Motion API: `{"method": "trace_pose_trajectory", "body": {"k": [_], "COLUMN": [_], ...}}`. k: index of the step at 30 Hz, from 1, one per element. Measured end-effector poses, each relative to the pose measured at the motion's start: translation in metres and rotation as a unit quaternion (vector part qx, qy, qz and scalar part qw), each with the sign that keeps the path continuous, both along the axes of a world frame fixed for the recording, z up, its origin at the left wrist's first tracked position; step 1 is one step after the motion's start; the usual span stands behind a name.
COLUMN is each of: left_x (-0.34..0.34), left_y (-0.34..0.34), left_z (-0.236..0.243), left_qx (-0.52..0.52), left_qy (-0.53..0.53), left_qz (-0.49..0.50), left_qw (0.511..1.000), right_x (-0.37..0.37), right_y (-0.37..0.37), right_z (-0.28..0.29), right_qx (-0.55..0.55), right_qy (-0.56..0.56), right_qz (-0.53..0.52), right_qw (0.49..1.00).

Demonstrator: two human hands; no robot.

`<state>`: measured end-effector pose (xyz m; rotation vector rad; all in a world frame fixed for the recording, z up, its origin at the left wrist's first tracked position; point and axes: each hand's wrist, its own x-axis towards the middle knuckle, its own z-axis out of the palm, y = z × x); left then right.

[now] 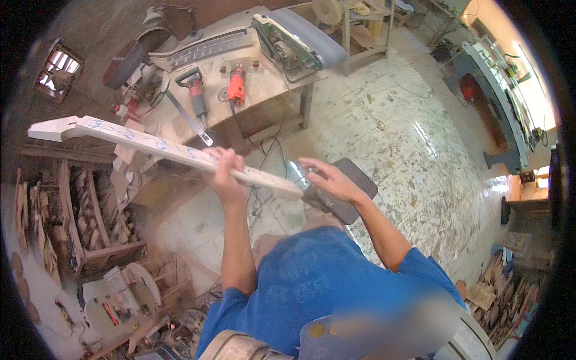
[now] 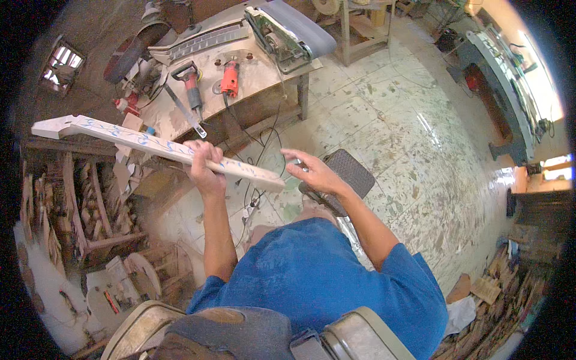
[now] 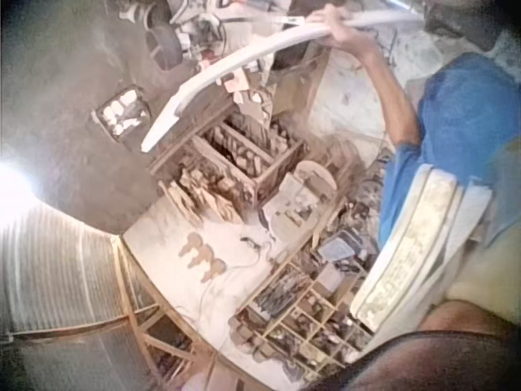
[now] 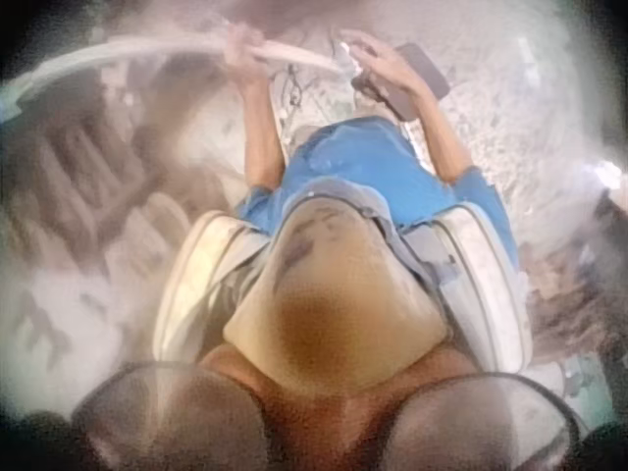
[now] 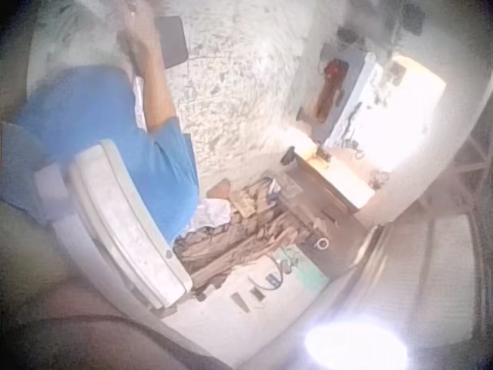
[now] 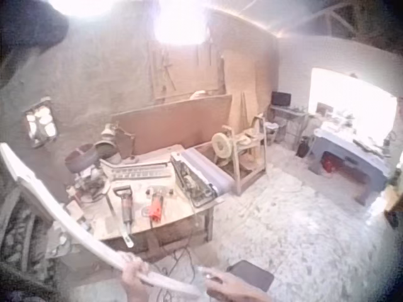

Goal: The person marks a wood block with a pen and then shapes it using a belt sander.

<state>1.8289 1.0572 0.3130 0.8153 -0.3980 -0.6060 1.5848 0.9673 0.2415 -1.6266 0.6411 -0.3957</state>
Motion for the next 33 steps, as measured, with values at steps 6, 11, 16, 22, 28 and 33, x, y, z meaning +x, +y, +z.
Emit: {"method": "trace_pose_trajectory", "body": {"k": [6,11,16,22,28,33], "left_x": [0.023,0.046,0.066,0.063,0.073,0.074], "left_y": [-0.056,-0.08,-0.093,-0.114,-0.16,-0.224], "left_z": [0.027,0.053,0.062,0.072,0.051,0.023], "left_qx": [0.027,0.054,-0.004,-0.037,-0.006,-0.014], "left_qy": [0.054,0.067,0.115,0.113,0.049,0.088], "left_qz": [0.032,0.064,0.026,-0.053,-0.096,-0.141], "left_qw": [0.998,0.994,0.993,0.991,0.994,0.986], "right_x": [0.043,0.068,0.072,0.058,0.057,0.073], "right_y": [-0.05,-0.075,-0.095,-0.123,-0.198,-0.298], "right_z": [0.033,0.052,0.084,0.126,0.146,0.131], "right_qx": [0.035,0.017,-0.005,-0.084,-0.194,-0.262], "right_qy": [-0.087,-0.135,-0.109,-0.027,0.02,-0.003], "right_qz": [0.098,0.077,0.049,-0.057,-0.169,-0.194], "right_qw": [0.991,0.988,0.993,0.995,0.966,0.945]}}
